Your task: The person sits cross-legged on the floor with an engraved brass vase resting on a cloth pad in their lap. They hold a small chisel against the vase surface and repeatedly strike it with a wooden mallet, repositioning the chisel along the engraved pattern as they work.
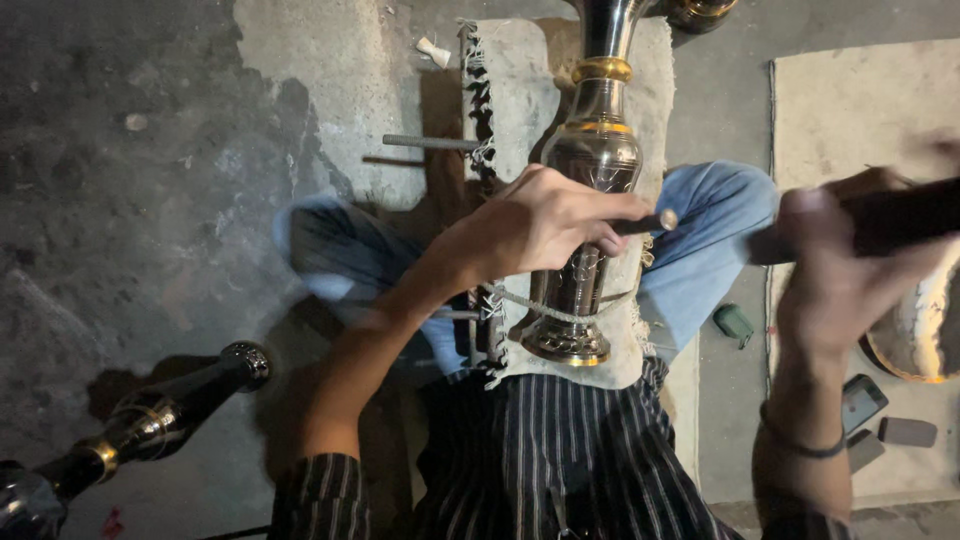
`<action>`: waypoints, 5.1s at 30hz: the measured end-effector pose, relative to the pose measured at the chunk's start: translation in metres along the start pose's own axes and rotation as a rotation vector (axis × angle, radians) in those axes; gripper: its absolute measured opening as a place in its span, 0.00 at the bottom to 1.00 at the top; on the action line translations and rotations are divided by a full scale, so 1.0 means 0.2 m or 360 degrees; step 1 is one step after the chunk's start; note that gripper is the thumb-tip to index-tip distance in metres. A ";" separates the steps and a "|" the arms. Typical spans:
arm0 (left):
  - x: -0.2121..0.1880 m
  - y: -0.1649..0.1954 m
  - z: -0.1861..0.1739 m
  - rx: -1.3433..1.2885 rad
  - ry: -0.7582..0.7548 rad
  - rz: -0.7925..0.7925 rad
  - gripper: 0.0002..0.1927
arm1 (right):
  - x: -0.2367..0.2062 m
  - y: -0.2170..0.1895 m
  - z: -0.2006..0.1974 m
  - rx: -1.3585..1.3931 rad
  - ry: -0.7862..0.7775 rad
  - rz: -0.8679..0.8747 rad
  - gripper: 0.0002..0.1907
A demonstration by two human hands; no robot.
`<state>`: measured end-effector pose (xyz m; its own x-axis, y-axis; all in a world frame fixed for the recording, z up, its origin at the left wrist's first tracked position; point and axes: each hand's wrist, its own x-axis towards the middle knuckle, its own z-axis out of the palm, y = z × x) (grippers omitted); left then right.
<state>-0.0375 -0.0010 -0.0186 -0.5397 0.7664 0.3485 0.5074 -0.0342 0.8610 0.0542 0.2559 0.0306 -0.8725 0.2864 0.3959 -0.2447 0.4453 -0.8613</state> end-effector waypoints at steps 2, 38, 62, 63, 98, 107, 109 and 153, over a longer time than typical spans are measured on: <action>0.02 0.00 -0.03 0.0009 -0.0084 0.0020 0.17 | -0.02 0.00 -0.01 -0.1600 -0.0511 -0.0773 0.25; 0.09 0.06 -0.19 -0.0206 -0.0450 0.0189 0.20 | -0.40 0.15 0.03 -0.0860 -0.0192 -0.0049 0.27; -0.11 0.13 0.15 -0.0101 0.1028 -0.0426 0.02 | 0.57 -0.20 0.21 -0.0533 -0.0908 -0.0639 0.28; -0.10 0.13 0.15 -0.0027 0.1028 -0.0394 0.03 | 0.58 -0.24 0.23 -0.0422 -0.0973 -0.0524 0.28; -0.12 0.16 0.23 0.0214 0.1155 -0.0463 0.02 | 0.60 -0.30 0.22 -0.1894 -0.1504 -0.1334 0.32; -0.10 0.10 0.17 0.0235 0.0982 -0.0329 0.08 | 0.53 -0.16 0.07 -0.1330 -0.1116 -0.1053 0.38; -0.09 0.10 0.16 0.0149 0.0952 -0.0330 0.08 | 0.51 -0.16 0.07 -0.0932 -0.1017 -0.0916 0.34; 0.06 0.09 -0.02 0.0474 -0.0112 -0.0014 0.19 | -0.01 -0.04 -0.02 0.0086 -0.0262 0.0136 0.30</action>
<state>-0.0383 0.0051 0.0022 -0.5023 0.8087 0.3060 0.6833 0.1544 0.7136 0.0599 0.2545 0.0377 -0.9474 0.1767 0.2670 -0.1852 0.3779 -0.9071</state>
